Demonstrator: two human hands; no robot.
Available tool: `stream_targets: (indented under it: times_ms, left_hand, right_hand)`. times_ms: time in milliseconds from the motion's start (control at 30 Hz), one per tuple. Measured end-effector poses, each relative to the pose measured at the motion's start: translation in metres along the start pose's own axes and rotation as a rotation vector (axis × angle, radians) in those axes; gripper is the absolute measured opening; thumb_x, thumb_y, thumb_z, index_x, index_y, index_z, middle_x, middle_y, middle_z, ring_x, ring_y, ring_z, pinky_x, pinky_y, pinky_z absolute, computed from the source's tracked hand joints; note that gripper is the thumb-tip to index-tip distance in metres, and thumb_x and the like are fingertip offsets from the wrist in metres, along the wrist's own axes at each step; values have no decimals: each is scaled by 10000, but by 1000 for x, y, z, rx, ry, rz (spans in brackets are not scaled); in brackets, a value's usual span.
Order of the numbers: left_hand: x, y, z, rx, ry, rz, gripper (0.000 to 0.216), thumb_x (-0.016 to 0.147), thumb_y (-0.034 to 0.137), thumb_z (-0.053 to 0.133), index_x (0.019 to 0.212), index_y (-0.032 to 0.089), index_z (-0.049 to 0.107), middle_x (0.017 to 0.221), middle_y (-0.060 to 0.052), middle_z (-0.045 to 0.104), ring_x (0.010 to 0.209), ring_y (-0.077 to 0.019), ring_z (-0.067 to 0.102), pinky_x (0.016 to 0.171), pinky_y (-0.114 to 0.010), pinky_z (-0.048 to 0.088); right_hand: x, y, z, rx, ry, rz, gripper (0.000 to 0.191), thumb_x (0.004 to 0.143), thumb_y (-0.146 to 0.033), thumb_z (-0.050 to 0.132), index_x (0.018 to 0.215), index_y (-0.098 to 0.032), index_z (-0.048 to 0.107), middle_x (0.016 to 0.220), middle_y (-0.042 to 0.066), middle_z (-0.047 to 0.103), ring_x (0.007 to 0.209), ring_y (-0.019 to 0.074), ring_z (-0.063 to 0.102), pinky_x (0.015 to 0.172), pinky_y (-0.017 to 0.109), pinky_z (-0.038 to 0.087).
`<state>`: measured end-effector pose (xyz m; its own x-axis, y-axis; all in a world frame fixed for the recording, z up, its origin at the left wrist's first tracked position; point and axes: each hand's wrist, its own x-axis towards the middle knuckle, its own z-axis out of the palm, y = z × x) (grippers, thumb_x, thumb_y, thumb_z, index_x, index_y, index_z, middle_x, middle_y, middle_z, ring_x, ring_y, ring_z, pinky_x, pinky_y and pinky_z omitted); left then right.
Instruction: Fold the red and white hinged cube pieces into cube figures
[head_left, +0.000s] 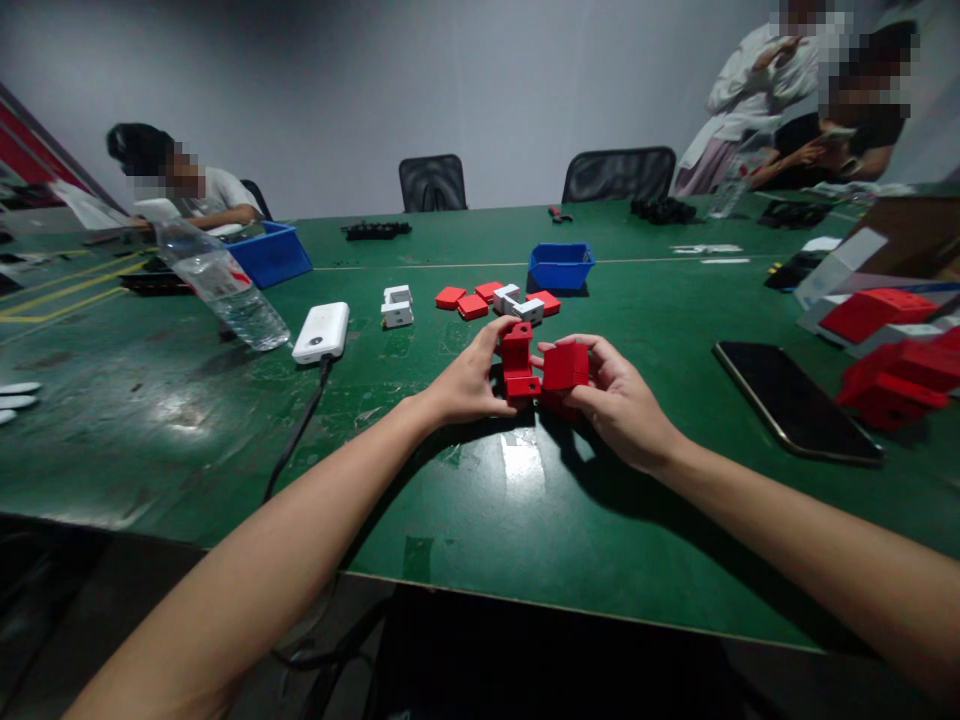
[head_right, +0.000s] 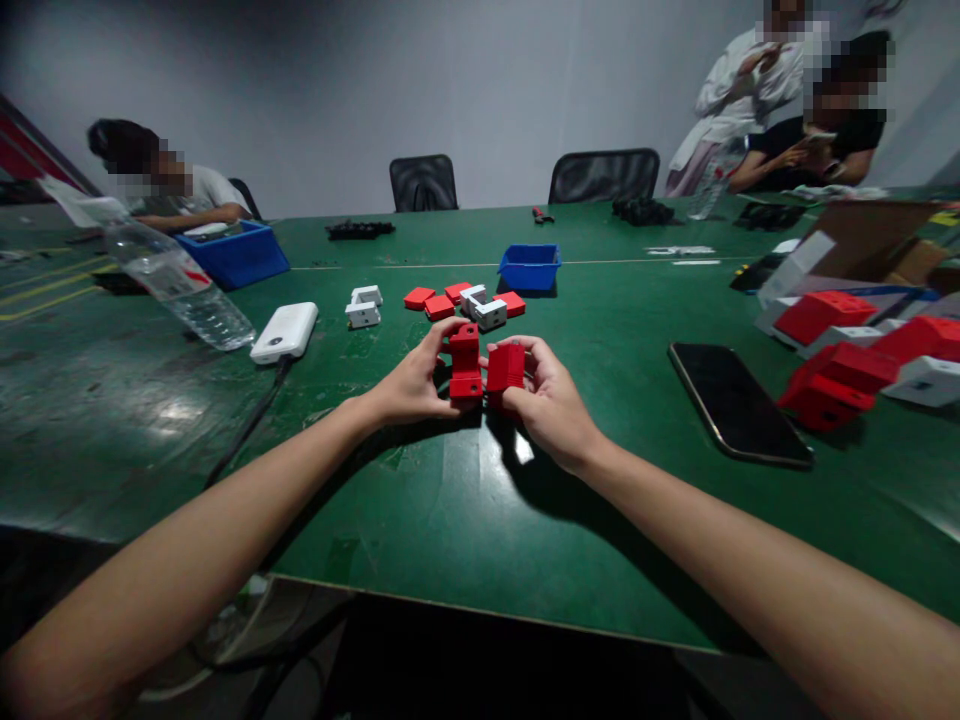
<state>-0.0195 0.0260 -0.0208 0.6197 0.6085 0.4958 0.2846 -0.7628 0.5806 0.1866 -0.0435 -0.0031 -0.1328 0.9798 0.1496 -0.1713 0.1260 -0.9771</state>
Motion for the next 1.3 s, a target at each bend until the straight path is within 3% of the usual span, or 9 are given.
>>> stream_targets:
  times_ms: [167, 333, 433, 600, 867, 1033, 1300]
  left_hand:
    - [0, 0, 0, 20, 1, 3, 1033, 600, 306, 829, 1457, 257, 254, 1480, -183, 401, 1348, -387, 462, 1102, -604, 417]
    - [1, 2, -1, 29, -6, -8, 1027, 598, 315, 832, 1446, 271, 254, 1478, -178, 405, 1343, -391, 465, 1111, -625, 404]
    - [1, 1, -1, 31, -6, 0, 1032, 598, 316, 837, 1445, 270, 249, 1474, -180, 406, 1344, -391, 464, 1115, -625, 400]
    - [1, 0, -1, 28, -8, 6, 1036, 603, 318, 835, 1453, 287, 243, 1471, -172, 410, 1340, -391, 471, 1101, -626, 415]
    - [0, 1, -1, 30, -3, -11, 1033, 598, 303, 832, 1455, 260, 256, 1463, -174, 412, 1342, -379, 468, 1111, -588, 416]
    - [0, 0, -1, 27, -2, -6, 1040, 602, 305, 827, 1469, 288, 252, 1481, -162, 400, 1341, -375, 472, 1104, -589, 423]
    - [0, 0, -1, 32, 1, -1, 1035, 598, 307, 838, 1456, 268, 260, 1480, -177, 401, 1344, -380, 472, 1110, -591, 418]
  right_hand:
    - [3, -2, -2, 76, 77, 93, 553, 558, -107, 596, 1094, -241, 604, 1015, 26, 700, 925, 223, 685, 844, 418, 600]
    - [8, -3, -6, 140, 108, 117, 593, 578, -103, 566, 1154, -245, 575, 991, 45, 726, 1022, 276, 702, 921, 503, 587]
    - [9, -2, -6, 180, 127, 129, 520, 611, -122, 629, 1113, -242, 558, 1020, 55, 740, 1048, 270, 706, 991, 502, 558]
    - [7, 0, -6, 105, 92, 75, 419, 662, -223, 773, 1027, -233, 569, 1125, 70, 731, 1083, 256, 694, 983, 462, 557]
    - [5, 0, -6, 51, 85, 52, 415, 618, -310, 874, 946, -204, 643, 954, 31, 740, 854, 183, 705, 825, 366, 583]
    - [5, 0, -6, 40, 36, 22, 349, 654, -350, 865, 903, -207, 666, 994, 50, 753, 857, 185, 709, 802, 369, 594]
    - [6, 2, -7, -47, 77, -46, 490, 661, -370, 866, 1044, -219, 602, 983, 55, 756, 878, 201, 723, 788, 369, 611]
